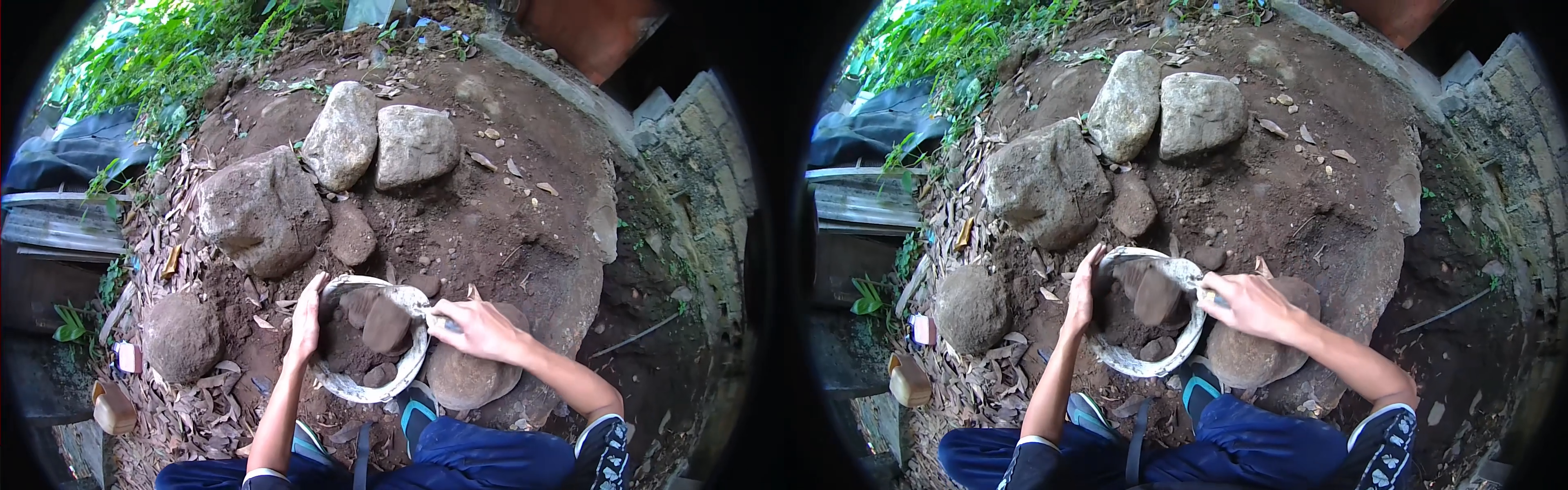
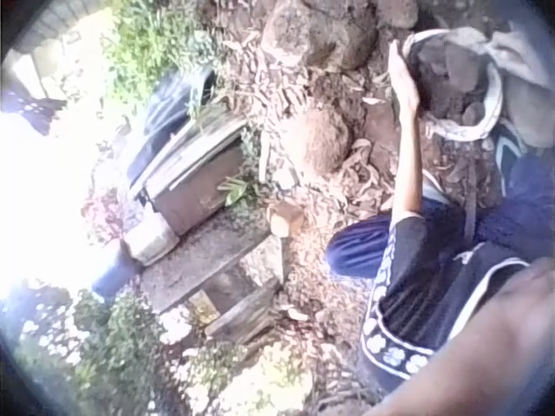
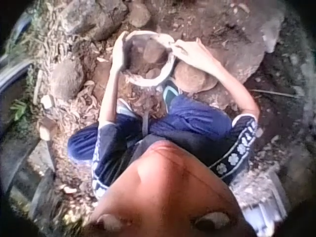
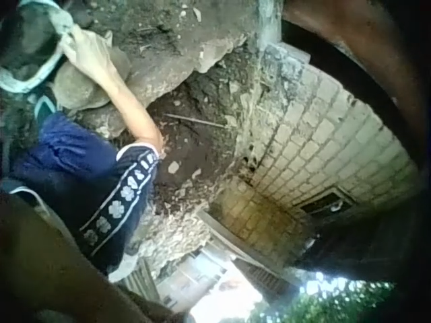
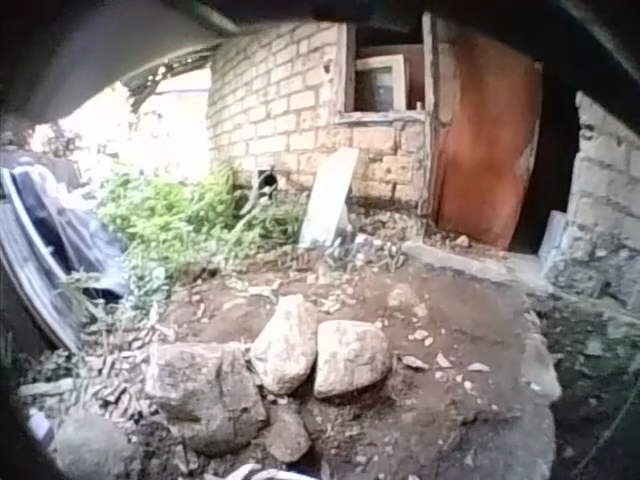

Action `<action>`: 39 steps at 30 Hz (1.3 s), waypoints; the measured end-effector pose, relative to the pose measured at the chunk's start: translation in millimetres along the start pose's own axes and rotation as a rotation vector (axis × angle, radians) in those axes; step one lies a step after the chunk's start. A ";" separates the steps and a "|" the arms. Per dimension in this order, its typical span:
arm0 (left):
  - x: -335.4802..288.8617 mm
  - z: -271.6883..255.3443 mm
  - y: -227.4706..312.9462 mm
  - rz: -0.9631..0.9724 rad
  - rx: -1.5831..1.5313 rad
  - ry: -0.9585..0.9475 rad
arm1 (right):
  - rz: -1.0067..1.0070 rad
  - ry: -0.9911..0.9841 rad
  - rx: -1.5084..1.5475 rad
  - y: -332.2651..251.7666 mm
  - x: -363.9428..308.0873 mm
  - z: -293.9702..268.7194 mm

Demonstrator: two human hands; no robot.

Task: The recorder uses a hand trowel and bare hands to scoop dirt and place stones into a white bucket in an outdoor pit.

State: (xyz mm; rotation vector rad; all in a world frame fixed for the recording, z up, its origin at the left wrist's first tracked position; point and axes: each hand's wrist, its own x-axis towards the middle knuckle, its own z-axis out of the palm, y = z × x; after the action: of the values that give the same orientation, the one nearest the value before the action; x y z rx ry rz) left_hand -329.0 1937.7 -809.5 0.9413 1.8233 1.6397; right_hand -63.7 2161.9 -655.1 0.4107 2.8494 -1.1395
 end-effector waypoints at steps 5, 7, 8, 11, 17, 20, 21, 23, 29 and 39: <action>-4.2 0.9 15.6 -0.043 0.150 -0.014 | -0.066 0.278 -0.121 16.8 3.5 -7.0; -7.6 2.7 27.1 0.032 0.354 -0.043 | 0.055 0.307 -0.079 33.6 9.0 -18.2; -7.0 5.8 34.7 0.066 0.459 -0.097 | 0.154 0.316 -0.045 48.0 11.1 -24.1; -4.4 15.7 59.5 0.165 0.721 -0.214 | 0.293 0.353 -0.113 101.3 12.9 -24.2; 10.9 18.1 59.1 0.153 0.869 -0.301 | 0.346 0.212 -0.166 166.9 39.0 5.1; 12.9 20.2 56.9 0.204 0.905 -0.309 | 0.343 0.149 -0.221 181.5 54.0 23.4; 12.7 21.7 55.0 0.223 0.893 -0.285 | 0.323 0.156 -0.210 184.9 60.7 28.8; 12.7 21.1 50.8 0.232 0.848 -0.281 | 0.304 0.160 -0.193 194.6 67.4 32.4; 15.8 19.4 54.3 0.218 0.845 -0.288 | 0.171 0.087 0.087 218.8 53.2 27.1; 12.2 18.4 50.9 0.185 0.834 -0.285 | 0.139 0.052 -0.059 212.7 48.4 13.8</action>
State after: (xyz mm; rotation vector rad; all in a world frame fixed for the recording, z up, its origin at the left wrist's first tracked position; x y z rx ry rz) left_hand -314.6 1960.4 -761.0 1.6225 2.2739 0.7213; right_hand -55.7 2311.1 -814.7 0.6318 2.8376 -1.0322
